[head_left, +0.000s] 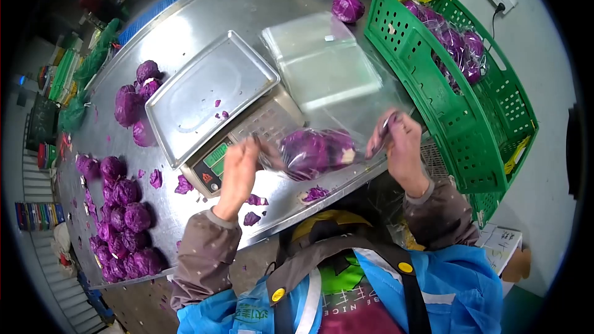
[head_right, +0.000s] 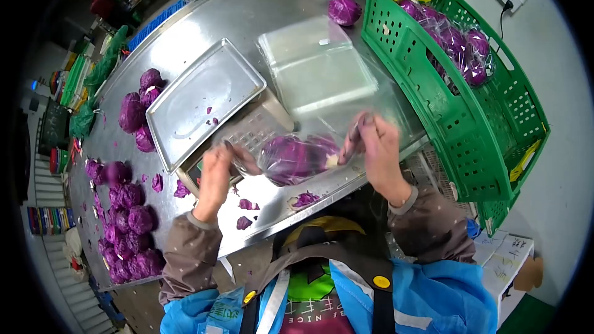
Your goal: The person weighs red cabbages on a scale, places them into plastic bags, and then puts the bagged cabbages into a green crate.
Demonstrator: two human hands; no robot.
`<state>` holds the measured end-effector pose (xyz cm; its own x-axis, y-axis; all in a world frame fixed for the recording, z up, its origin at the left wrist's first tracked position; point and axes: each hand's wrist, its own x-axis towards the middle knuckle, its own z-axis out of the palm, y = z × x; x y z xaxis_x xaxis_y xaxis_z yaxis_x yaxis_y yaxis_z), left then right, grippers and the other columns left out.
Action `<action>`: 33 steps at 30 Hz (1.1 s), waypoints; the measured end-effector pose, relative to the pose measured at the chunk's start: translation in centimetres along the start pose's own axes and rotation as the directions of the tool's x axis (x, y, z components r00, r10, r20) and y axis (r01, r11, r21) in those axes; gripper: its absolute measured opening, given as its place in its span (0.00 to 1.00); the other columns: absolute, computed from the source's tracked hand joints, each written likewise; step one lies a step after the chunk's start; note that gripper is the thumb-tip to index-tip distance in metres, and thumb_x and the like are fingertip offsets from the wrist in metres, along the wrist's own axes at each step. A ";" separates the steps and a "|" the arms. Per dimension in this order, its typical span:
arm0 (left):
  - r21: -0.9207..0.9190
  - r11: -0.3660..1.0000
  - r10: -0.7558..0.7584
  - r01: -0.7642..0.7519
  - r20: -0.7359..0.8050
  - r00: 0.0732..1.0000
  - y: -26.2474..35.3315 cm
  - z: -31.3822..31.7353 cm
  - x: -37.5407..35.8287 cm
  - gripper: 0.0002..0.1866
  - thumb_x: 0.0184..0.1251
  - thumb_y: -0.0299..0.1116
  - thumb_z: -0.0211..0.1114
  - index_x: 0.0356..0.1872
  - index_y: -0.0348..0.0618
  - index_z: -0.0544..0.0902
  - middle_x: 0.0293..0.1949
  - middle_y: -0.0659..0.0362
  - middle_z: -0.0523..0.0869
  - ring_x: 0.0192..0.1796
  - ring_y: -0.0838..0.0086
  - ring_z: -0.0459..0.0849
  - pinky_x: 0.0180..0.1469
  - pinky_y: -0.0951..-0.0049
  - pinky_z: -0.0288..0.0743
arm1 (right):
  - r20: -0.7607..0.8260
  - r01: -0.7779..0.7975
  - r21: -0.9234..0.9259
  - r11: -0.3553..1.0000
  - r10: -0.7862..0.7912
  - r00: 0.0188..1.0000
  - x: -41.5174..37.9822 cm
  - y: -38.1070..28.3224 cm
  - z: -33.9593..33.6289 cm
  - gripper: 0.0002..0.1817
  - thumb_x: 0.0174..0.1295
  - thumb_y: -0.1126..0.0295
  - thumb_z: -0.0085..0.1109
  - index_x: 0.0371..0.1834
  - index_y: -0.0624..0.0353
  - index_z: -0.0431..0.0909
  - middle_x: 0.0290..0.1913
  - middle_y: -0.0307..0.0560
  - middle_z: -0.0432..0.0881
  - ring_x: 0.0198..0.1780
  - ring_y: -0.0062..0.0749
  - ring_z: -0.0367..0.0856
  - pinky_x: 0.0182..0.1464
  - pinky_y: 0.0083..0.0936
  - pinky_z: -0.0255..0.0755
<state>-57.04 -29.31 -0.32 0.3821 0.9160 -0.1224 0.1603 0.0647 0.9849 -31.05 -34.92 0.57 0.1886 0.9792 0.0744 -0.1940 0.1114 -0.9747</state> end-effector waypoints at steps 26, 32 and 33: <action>0.376 0.915 -0.039 0.145 -0.275 0.961 -11.5 3.0 -5.2 0.27 0.52 0.33 0.62 0.54 0.37 0.65 0.41 0.44 0.77 0.41 0.59 0.79 0.41 0.62 0.73 | 0.176 0.171 -0.934 0.312 -0.013 0.984 0.4 9.6 0.1 0.21 0.47 0.67 0.56 0.49 0.51 0.72 0.54 0.49 0.67 0.54 0.47 0.66 0.55 0.37 0.65; 0.112 0.994 -0.022 0.012 0.093 0.995 -12.5 5.4 -5.2 0.42 0.43 0.31 0.68 0.62 0.39 0.58 0.59 0.48 0.61 0.61 0.61 0.62 0.64 0.65 0.54 | 0.326 0.041 -0.527 0.849 0.158 0.932 2.0 14.9 -2.1 0.20 0.59 0.68 0.42 0.56 0.54 0.69 0.55 0.56 0.70 0.61 0.46 0.64 0.63 0.33 0.58; -0.006 0.993 -0.118 0.119 0.099 0.988 -11.9 5.5 -4.7 0.40 0.45 0.29 0.67 0.62 0.39 0.57 0.58 0.49 0.62 0.60 0.62 0.63 0.63 0.66 0.56 | 0.323 -0.010 -0.471 0.882 0.183 0.929 2.4 14.6 -2.0 0.20 0.59 0.67 0.42 0.55 0.54 0.70 0.55 0.55 0.71 0.60 0.45 0.66 0.62 0.33 0.58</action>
<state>-55.78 -36.58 -12.08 0.4490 0.8582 -0.2488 0.1994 0.1752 0.9641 -31.47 -31.30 -13.90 -0.1711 0.9844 -0.0413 0.2799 0.0084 -0.9600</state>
